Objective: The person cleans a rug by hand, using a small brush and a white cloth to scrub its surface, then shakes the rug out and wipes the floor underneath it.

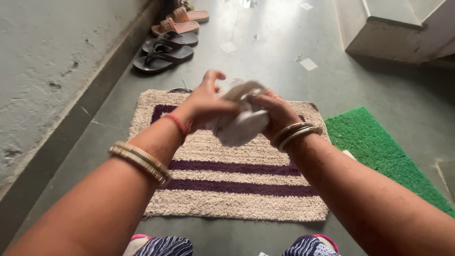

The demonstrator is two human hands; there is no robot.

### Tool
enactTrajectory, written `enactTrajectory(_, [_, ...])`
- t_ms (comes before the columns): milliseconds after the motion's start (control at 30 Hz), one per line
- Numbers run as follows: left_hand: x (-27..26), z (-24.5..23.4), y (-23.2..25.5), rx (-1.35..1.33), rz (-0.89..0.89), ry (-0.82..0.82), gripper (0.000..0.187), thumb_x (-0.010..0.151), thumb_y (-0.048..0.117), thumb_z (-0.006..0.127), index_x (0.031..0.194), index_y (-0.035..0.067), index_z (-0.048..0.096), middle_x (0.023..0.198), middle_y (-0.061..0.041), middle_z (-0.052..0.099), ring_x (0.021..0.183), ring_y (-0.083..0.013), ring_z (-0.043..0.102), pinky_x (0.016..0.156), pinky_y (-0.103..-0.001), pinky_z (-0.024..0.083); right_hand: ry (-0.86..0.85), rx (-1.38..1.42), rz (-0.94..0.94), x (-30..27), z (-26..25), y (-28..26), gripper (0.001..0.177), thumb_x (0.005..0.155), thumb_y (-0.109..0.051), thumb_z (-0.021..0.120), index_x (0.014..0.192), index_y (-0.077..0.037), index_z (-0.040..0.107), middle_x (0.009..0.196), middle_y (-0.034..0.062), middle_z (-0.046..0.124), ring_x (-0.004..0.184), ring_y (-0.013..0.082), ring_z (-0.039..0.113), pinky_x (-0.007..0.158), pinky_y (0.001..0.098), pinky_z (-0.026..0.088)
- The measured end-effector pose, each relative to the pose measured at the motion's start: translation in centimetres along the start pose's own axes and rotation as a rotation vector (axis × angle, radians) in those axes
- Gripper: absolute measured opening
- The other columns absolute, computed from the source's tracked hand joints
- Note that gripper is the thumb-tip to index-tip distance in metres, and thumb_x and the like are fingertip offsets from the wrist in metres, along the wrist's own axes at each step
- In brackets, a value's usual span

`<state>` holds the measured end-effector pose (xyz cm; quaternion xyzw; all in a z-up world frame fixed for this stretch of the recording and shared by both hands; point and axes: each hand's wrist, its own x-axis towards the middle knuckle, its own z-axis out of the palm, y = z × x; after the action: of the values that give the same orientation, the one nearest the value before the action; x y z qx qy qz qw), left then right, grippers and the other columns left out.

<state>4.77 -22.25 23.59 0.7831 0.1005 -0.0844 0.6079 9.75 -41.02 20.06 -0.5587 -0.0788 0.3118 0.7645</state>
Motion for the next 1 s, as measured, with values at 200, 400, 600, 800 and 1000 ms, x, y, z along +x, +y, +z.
enactTrajectory(200, [0.1,0.6,-6.7,-0.043,0.089,-0.214,0.124,0.044,0.011,0.091,0.152,0.016,0.030,0.141,-0.015,0.055,0.121,-0.0242,0.060,0.101,-0.039,0.053,-0.280,0.170,0.054,0.3,-0.2,1.0,0.044,0.079,-0.028,0.077,0.114,-0.006,0.061,0.115,0.0167,0.067,0.102,0.0310,0.067,0.085,0.0417,0.062])
enactTrajectory(400, [0.7,0.2,-10.7,0.080,-0.016,-0.249,0.070,0.062,0.026,0.082,0.128,0.009,0.066,0.122,-0.012,0.075,0.111,-0.0237,0.074,0.098,-0.039,0.055,-0.421,0.165,0.016,2.0,0.8,3.1,0.050,0.086,-0.024,0.080,0.127,-0.002,0.063,0.120,0.0225,0.064,0.103,0.0330,0.066,0.089,0.0435,0.062])
enactTrajectory(600, [-1.6,-2.5,-13.4,0.401,-0.144,0.132,0.068,0.061,0.022,0.092,0.122,0.014,0.062,0.118,-0.008,0.072,0.110,-0.0216,0.069,0.102,-0.035,0.053,-0.104,-0.273,0.103,4.5,1.7,7.7,0.069,0.067,-0.031,0.084,0.128,-0.009,0.061,0.117,0.0174,0.068,0.101,0.0295,0.069,0.084,0.0419,0.063])
enactTrajectory(800, [-1.7,-2.2,-16.8,0.470,-0.267,0.206,0.059,0.070,0.028,0.085,0.123,0.015,0.062,0.116,-0.012,0.072,0.107,-0.0250,0.071,0.098,-0.037,0.057,-0.095,-0.731,0.028,5.3,3.5,14.6,0.078,0.070,-0.038,0.085,0.139,-0.014,0.058,0.130,0.0110,0.069,0.122,0.0231,0.065,0.096,0.0346,0.054])
enactTrajectory(1000, [-0.7,-2.8,-20.1,0.510,0.152,-0.035,0.068,0.068,0.026,0.087,0.126,0.006,0.058,0.121,-0.016,0.068,0.112,-0.0253,0.066,0.098,-0.036,0.054,0.004,-0.269,0.053,6.6,3.9,16.9,0.070,0.071,-0.006,0.080,0.136,-0.012,0.056,0.119,0.0116,0.071,0.105,0.0242,0.070,0.088,0.0392,0.064])
